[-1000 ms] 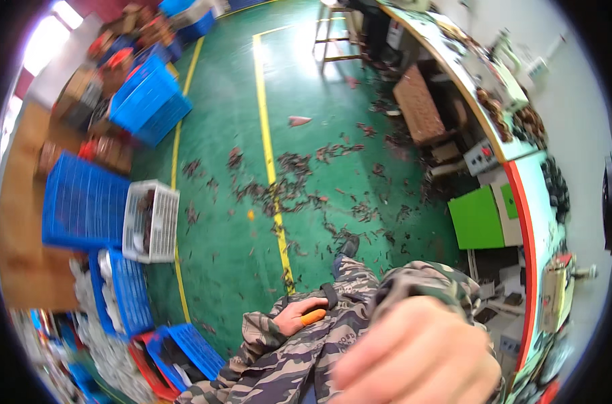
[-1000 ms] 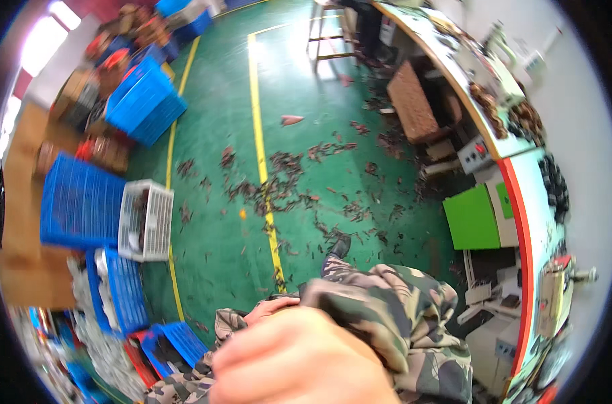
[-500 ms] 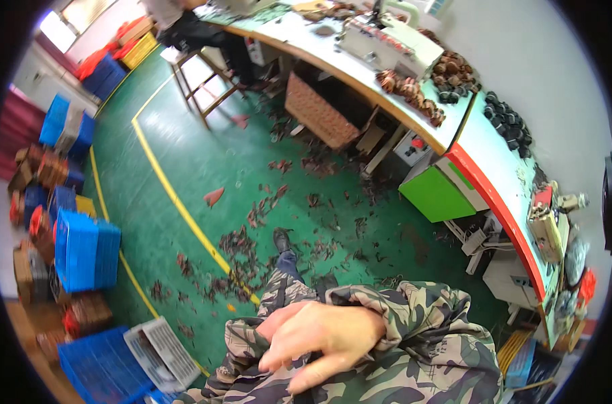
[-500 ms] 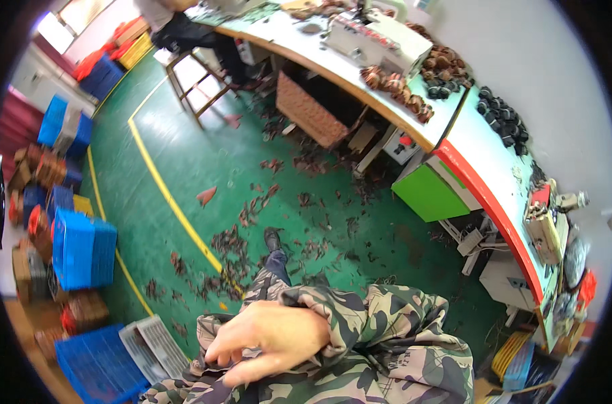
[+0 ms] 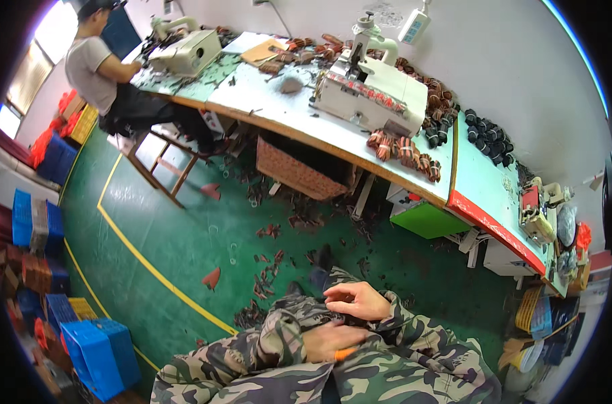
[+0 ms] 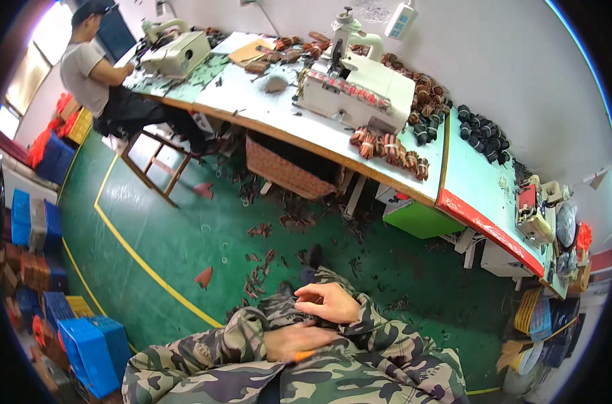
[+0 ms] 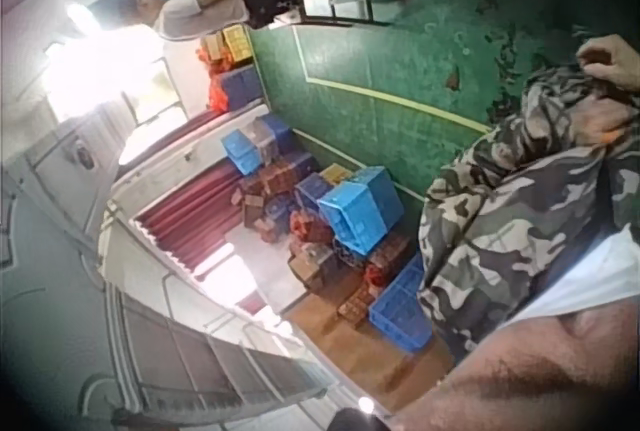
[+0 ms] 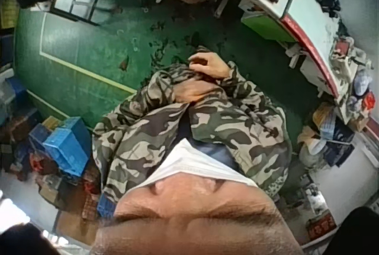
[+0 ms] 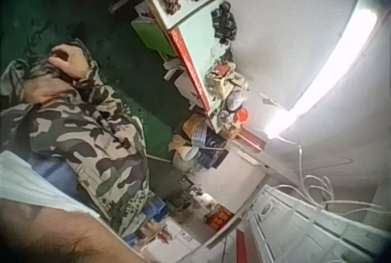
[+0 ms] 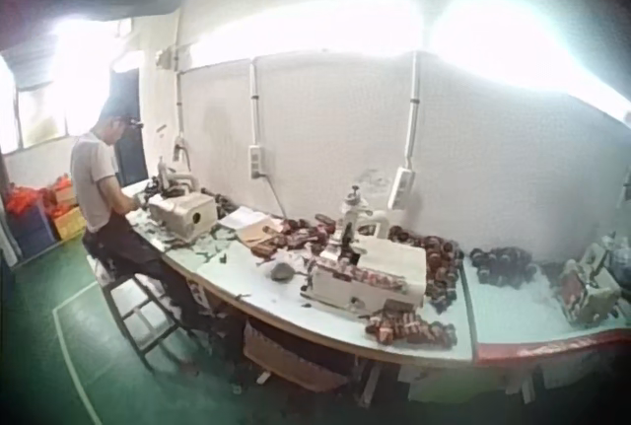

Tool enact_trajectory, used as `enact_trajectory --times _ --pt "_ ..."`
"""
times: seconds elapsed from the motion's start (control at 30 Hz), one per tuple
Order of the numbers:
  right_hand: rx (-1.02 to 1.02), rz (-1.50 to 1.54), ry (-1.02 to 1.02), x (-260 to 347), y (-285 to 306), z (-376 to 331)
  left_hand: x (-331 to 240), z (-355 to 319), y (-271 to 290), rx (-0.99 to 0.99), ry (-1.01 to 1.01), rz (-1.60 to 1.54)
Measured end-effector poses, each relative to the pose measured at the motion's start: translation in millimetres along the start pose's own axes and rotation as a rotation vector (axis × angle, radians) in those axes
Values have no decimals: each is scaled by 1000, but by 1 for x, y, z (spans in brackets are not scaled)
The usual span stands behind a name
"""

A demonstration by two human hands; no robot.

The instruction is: The person walks over to a workbench, picks up a stack of leather pieces, and feeds the pieces one at a time through a machine by hand.

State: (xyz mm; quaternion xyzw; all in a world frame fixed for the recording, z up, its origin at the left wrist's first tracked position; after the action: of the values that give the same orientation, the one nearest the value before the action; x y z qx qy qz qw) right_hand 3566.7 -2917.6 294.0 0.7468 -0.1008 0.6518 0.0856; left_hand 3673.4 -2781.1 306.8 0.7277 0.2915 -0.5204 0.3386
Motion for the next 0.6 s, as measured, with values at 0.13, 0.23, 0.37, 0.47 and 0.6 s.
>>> enact_trajectory --times 0.13,0.23,0.37,0.47,0.6 --pt "-83 -56 30 -10 39 65 3 6 80 82 145 77" --pt "-127 -71 58 -19 74 123 17 19 143 59 262 35" --pt "-145 -155 83 -16 114 195 57 42 210 -132 310 -120" --pt "-130 -208 142 -7 149 242 51 70 267 -104 475 -231" --pt "-129 -242 339 59 169 266 111 86 321 -309 378 -417"
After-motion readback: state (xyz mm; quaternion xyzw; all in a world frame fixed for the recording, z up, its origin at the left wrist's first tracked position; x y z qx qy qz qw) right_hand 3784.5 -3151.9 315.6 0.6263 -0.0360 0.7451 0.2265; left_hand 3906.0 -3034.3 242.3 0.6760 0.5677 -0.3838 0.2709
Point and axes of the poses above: each hand's wrist, its own z-axis towards the middle knuckle, its own y-axis out of the back of the hand, x = y × z, the point moved 1 cm from there along z, towards the middle knuckle, and after that the axes turned 15 degrees about y, right-handed, at the moved point
